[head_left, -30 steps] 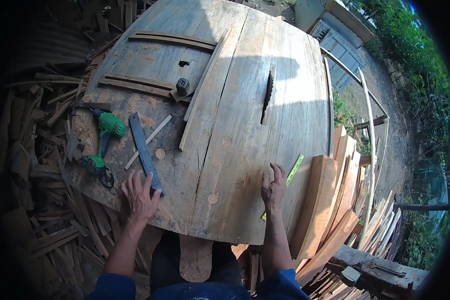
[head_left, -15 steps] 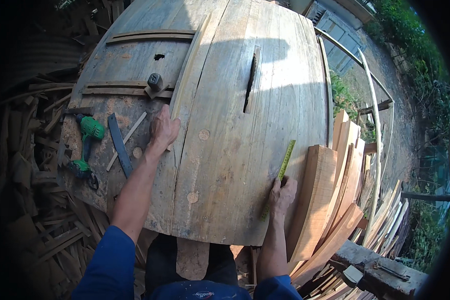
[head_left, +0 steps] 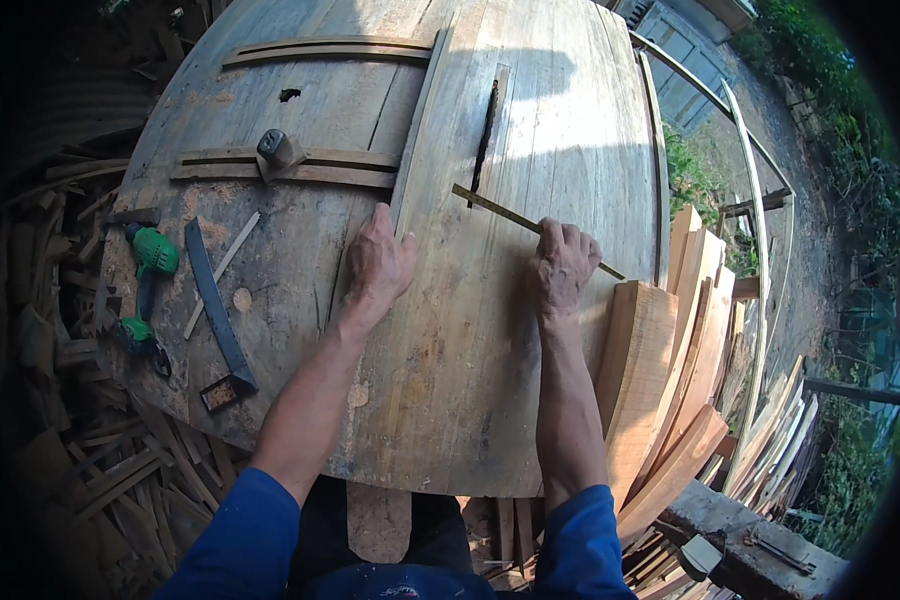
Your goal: The person planes a wood board using a jointer, carries it across the workshop, and uses a square and measuring tape to check another wood board on a table saw surface.
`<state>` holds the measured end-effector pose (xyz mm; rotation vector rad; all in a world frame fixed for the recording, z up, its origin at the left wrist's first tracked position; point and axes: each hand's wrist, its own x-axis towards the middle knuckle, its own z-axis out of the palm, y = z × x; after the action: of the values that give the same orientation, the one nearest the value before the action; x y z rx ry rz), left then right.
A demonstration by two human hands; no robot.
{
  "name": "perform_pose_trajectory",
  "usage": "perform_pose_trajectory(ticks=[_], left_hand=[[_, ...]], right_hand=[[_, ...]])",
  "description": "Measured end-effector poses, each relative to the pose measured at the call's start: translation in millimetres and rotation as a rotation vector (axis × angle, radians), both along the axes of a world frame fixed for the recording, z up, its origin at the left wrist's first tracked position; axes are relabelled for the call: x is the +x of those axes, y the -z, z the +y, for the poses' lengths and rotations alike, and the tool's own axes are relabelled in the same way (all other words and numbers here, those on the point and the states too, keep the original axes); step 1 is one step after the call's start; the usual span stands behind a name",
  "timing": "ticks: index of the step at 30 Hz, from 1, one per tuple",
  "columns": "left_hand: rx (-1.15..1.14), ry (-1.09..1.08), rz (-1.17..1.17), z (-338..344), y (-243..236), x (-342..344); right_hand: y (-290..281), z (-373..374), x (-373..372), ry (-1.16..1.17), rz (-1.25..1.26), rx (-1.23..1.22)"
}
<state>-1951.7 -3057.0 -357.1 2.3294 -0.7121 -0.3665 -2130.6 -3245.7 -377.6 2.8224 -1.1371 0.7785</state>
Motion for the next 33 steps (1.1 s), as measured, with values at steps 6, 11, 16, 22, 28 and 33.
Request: perform_pose_trajectory(ticks=[6,11,16,22,28,33], left_hand=[[-0.050,0.015,-0.097,1,2,-5],[-0.042,0.056,-0.171,16,2,-2],[-0.046,0.065,-0.178,16,-1,-3],[-0.026,0.073,-0.175,23,1,3],[-0.031,0.070,-0.217,24,6,4],[0.035,0.040,-0.152,22,1,6]], right_hand=[[18,-51,60,-0.216,-0.022,-0.145],[28,-55,71,-0.285,0.017,-0.054],[31,-61,75,-0.320,0.009,-0.071],[30,-61,75,-0.370,0.038,-0.031],[34,-64,75,-0.450,-0.052,-0.010],[36,-63,76,-0.476,-0.085,-0.020]])
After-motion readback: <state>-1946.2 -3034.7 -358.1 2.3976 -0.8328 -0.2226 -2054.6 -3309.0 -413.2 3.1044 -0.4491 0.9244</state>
